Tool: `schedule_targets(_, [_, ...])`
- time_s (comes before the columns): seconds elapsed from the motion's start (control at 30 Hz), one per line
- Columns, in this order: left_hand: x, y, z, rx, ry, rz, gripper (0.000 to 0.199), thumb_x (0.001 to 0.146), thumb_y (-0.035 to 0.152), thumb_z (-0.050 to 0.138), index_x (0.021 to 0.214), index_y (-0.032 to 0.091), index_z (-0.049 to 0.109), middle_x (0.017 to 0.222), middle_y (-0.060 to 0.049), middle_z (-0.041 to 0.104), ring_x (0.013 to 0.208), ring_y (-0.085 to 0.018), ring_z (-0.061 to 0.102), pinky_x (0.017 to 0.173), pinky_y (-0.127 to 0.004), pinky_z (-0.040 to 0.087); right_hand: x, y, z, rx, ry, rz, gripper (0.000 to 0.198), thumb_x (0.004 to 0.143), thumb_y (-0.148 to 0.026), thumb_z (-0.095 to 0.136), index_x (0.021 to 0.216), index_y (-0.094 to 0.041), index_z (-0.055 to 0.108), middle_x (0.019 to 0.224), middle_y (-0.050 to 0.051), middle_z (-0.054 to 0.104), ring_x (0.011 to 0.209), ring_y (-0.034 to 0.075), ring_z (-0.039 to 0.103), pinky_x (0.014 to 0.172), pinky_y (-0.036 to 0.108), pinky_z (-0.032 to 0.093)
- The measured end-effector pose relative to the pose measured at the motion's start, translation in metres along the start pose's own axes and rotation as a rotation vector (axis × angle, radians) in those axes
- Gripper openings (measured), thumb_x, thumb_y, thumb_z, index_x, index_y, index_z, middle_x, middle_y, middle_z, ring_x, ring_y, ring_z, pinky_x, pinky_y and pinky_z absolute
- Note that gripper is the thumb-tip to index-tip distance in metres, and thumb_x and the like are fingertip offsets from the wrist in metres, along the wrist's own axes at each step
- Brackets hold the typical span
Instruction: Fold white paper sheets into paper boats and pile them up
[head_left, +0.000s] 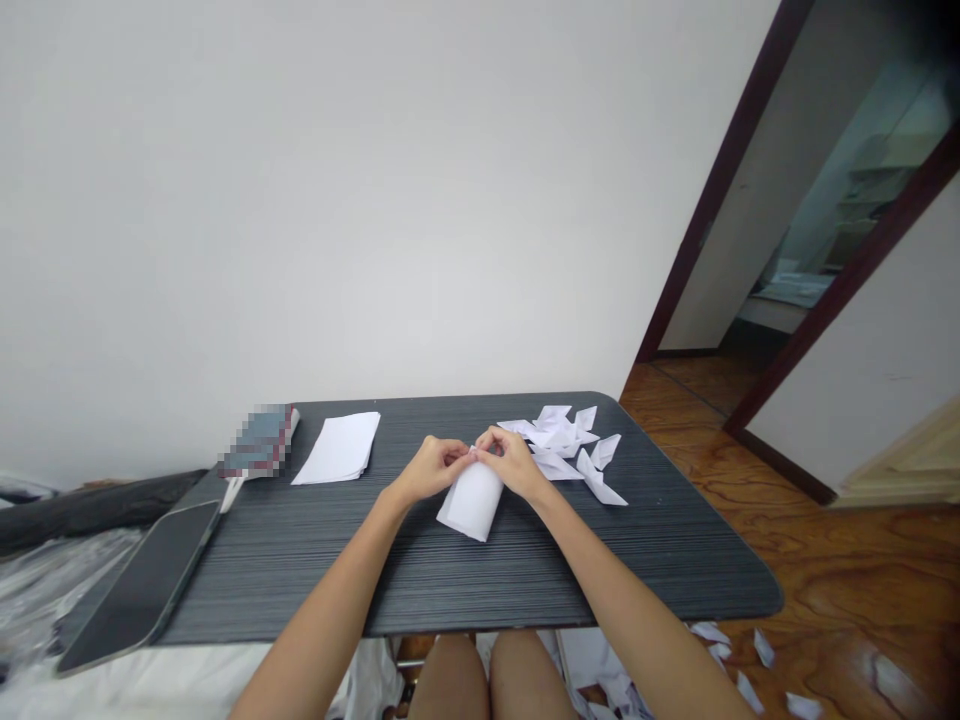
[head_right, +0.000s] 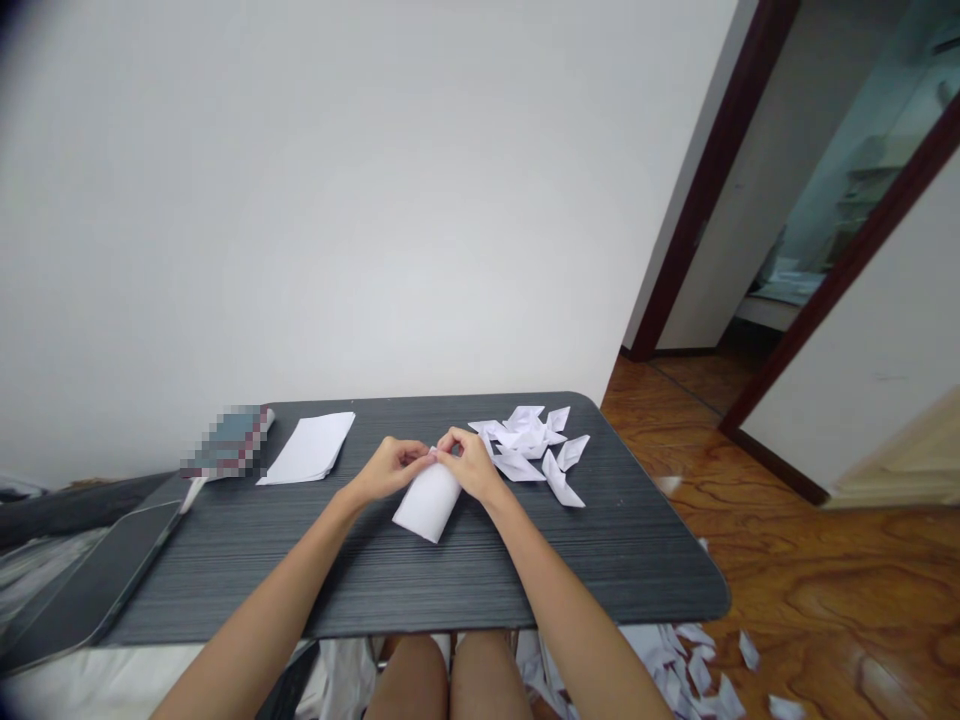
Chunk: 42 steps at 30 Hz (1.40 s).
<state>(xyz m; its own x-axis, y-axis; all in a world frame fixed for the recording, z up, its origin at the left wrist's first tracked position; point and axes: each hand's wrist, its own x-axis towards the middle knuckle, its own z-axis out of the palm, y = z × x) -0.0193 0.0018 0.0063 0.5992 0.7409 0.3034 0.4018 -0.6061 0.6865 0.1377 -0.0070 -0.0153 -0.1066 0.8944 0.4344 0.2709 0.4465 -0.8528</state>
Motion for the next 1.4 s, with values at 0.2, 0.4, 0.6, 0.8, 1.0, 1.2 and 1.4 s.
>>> schedule_targets(0.2, [0.002,-0.001,-0.004,0.009,0.116,-0.020,0.036,0.077,0.038,0.042,0.065,0.009,0.060,0.050,0.001,0.050,0.046,-0.006,0.038,0.042,-0.017,0.028,0.000,0.001,-0.001,0.234,0.092,0.169,0.025,0.060,-0.030,0.063,0.079,-0.016,0.054,0.071,0.002,0.060,0.063,0.013,0.054,0.058,0.025,0.041])
schedule_targets(0.4, [0.005,-0.008,-0.007,-0.220,0.328,-0.127,0.033,0.073,0.039,0.047,0.071,0.008,0.059,0.059,-0.003,0.057,0.053,-0.010,0.047,0.047,-0.019,0.035,-0.001,0.000,-0.004,0.515,0.003,0.416,0.029,0.061,-0.039,0.063,0.072,-0.013,0.061,0.067,0.005,0.064,0.062,0.017,0.059,0.059,0.029,0.047])
schedule_targets(0.6, [0.006,-0.012,-0.006,-0.377,0.344,-0.145,0.030,0.070,0.038,0.051,0.064,0.009,0.057,0.052,0.000,0.052,0.048,-0.008,0.045,0.047,-0.019,0.034,-0.001,-0.002,-0.006,0.552,0.034,0.400,0.029,0.060,-0.040,0.064,0.070,-0.013,0.063,0.067,0.004,0.065,0.062,0.016,0.059,0.061,0.029,0.047])
schedule_targets(0.8, [0.008,-0.013,-0.005,-0.451,0.450,-0.168,0.028,0.068,0.037,0.054,0.061,0.010,0.056,0.049,0.002,0.049,0.046,-0.007,0.042,0.045,-0.018,0.034,-0.002,-0.004,-0.005,0.504,0.001,0.394,0.031,0.057,-0.041,0.065,0.062,-0.011,0.063,0.060,0.003,0.063,0.060,0.016,0.058,0.062,0.029,0.046])
schedule_targets(1.0, [0.010,-0.016,-0.005,-0.472,0.608,-0.190,0.026,0.067,0.035,0.056,0.062,0.010,0.058,0.050,0.002,0.051,0.046,-0.007,0.042,0.044,-0.017,0.033,-0.005,-0.011,-0.003,0.511,-0.074,0.381,0.029,0.056,-0.040,0.065,0.064,-0.012,0.064,0.061,0.003,0.064,0.060,0.016,0.058,0.063,0.030,0.045])
schedule_targets(1.2, [0.010,-0.024,-0.009,-0.410,0.710,-0.153,0.026,0.069,0.035,0.054,0.062,0.010,0.057,0.050,0.002,0.051,0.045,-0.006,0.043,0.043,-0.017,0.031,-0.007,-0.009,0.003,0.404,-0.075,0.351,0.027,0.057,-0.038,0.064,0.062,-0.012,0.063,0.056,0.002,0.062,0.053,0.013,0.055,0.056,0.026,0.043])
schedule_targets(1.4, [0.009,-0.033,-0.013,-0.198,0.668,-0.153,0.029,0.076,0.037,0.044,0.073,0.011,0.058,0.064,-0.004,0.061,0.059,-0.014,0.057,0.056,-0.024,0.044,-0.006,0.000,0.004,0.062,0.076,0.194,0.024,0.066,-0.036,0.056,0.064,-0.013,0.063,0.058,0.004,0.062,0.054,0.015,0.056,0.053,0.024,0.042])
